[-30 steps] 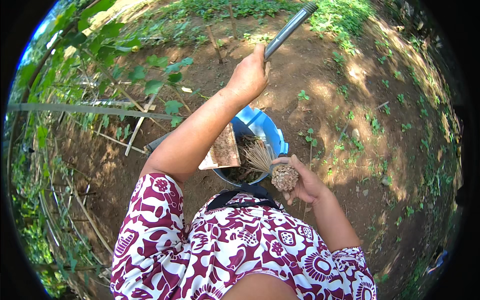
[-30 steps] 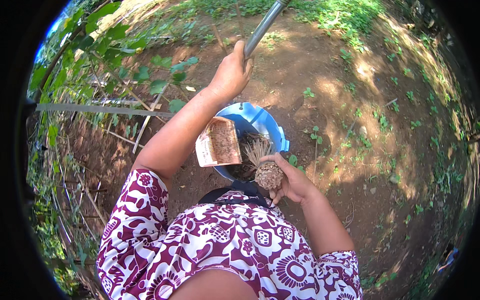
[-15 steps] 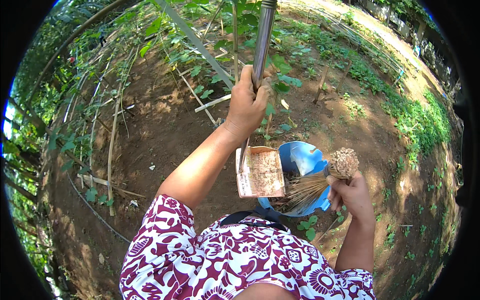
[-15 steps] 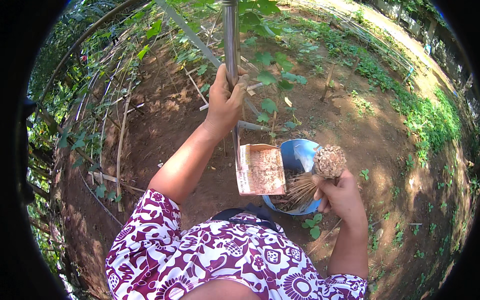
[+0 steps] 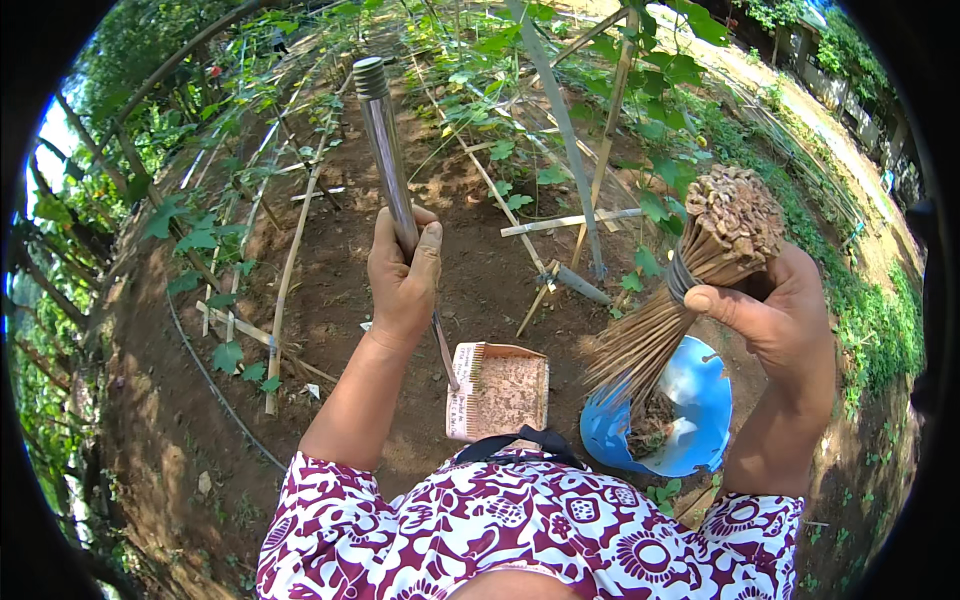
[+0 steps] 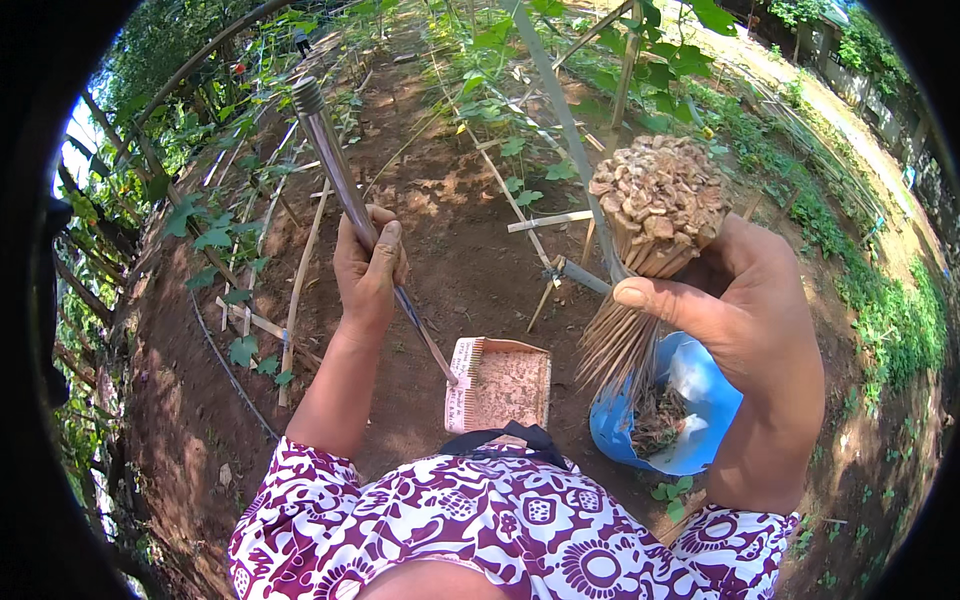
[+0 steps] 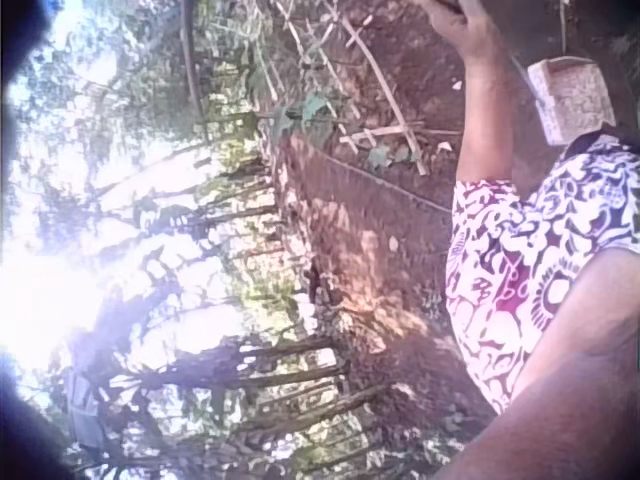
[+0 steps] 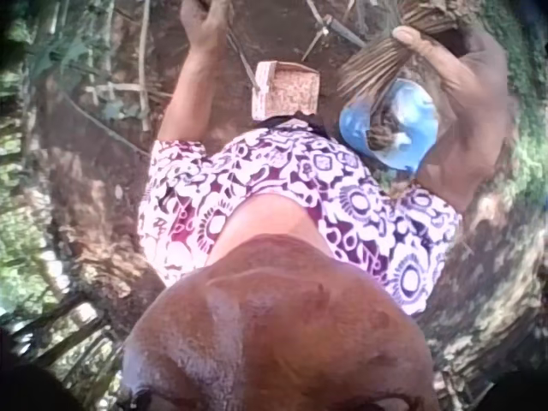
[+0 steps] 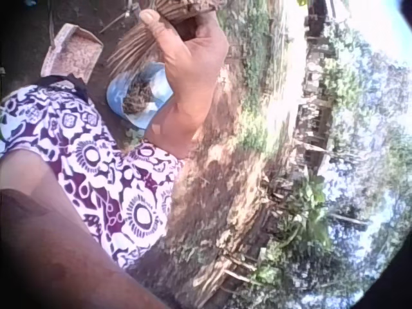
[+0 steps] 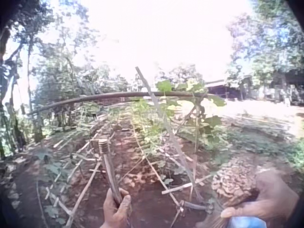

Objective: The person sweeps dry leaves and debris from a garden path using a broom and dustpan, then empties the collected debris into a blue bucket. The person repeats this process across multiple sections of the garden.

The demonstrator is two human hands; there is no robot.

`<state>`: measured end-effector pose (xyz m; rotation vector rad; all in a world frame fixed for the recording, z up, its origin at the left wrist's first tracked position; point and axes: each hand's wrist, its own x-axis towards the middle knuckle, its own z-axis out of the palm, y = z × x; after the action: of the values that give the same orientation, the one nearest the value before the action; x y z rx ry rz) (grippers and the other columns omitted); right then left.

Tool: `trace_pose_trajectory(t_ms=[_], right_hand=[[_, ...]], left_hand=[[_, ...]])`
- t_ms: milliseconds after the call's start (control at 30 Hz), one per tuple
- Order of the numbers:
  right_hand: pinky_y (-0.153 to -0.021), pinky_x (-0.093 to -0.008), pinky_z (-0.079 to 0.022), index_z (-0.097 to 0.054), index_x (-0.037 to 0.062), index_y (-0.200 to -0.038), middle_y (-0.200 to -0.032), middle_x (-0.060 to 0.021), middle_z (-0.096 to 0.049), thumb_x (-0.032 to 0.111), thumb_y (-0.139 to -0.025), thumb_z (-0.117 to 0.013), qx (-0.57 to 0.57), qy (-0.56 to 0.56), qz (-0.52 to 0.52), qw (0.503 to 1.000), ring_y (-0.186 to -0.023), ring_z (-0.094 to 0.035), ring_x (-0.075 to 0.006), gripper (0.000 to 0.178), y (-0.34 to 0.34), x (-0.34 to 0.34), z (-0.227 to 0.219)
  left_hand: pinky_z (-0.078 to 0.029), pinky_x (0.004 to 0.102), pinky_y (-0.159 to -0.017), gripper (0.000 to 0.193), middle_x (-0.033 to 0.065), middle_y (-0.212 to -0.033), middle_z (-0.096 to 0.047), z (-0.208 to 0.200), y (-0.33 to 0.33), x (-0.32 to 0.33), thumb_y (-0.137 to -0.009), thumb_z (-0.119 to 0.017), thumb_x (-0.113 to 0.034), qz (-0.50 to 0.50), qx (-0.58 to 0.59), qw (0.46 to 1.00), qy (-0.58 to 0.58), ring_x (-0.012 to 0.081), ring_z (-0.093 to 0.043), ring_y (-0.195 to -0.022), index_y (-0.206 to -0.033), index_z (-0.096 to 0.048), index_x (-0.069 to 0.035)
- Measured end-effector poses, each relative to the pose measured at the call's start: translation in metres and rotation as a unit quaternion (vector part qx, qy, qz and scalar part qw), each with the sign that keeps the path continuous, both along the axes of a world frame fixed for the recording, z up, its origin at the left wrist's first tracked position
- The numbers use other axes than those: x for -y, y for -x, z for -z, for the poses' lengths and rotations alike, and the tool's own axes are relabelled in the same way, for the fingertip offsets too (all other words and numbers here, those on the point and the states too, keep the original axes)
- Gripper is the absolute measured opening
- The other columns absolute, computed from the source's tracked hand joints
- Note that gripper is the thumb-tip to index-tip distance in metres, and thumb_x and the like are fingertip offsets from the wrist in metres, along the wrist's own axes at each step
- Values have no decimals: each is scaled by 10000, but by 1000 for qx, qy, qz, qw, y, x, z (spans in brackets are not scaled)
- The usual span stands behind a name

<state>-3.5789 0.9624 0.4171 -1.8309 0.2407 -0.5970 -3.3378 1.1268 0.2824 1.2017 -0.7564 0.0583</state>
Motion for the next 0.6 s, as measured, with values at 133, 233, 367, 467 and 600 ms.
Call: trace_pose_trajectory(t_ms=[133, 233, 367, 467, 600], right_hand=[[-731, -246, -473, -589, 5, -995, -866, -13, -615, 24, -691, -720, -24, -43, -18, 999, -788, -575, -99, 332, -56, -21, 27], [-705, -245, -466, -603, 20, -965, -817, -1, -613, 68, -702, -721, -72, -37, -53, 995, -739, -563, -92, 293, -104, -23, 64], [-411, -220, -392, -584, 49, -937, -742, -4, -592, 120, -690, -743, -180, -96, -97, 974, -507, -504, -68, 302, -154, -37, 137], [-376, -217, -412, -492, 76, -1061, -721, -43, -594, 123, -738, -719, -275, -167, -122, 939, -449, -537, -100, 398, -188, -57, 194], [-503, -275, -535, -507, 64, -1049, -824, -95, -621, 7, -815, -587, -289, -286, -189, 894, -611, -628, -180, 253, -213, -70, 250]], left_hand=[[-246, 182, -477, 75, -83, -606, -327, 27, -33, -68, -858, -557, -53, -113, 6, 993, -44, 12, -300, -530, -881, -488, -72], [-252, 187, -499, 83, -83, -608, -322, 51, -52, -114, -831, -565, -30, -185, 20, 980, -75, 19, -298, -541, -869, -503, -70], [-269, 198, -512, 109, -68, -611, -341, 87, -64, -158, -781, -524, 20, -216, 18, 968, -129, 28, -310, -550, -849, -523, -66], [-301, 224, -525, 126, -43, -604, -360, 118, -76, -178, -735, -481, 34, -211, -5, 961, -179, 52, -346, -564, -816, -531, -48], [-361, 272, -588, 93, 18, -672, -434, 161, -89, -193, -744, -542, -4, -227, -24, 944, -237, 120, -422, -617, -830, -544, -40]])
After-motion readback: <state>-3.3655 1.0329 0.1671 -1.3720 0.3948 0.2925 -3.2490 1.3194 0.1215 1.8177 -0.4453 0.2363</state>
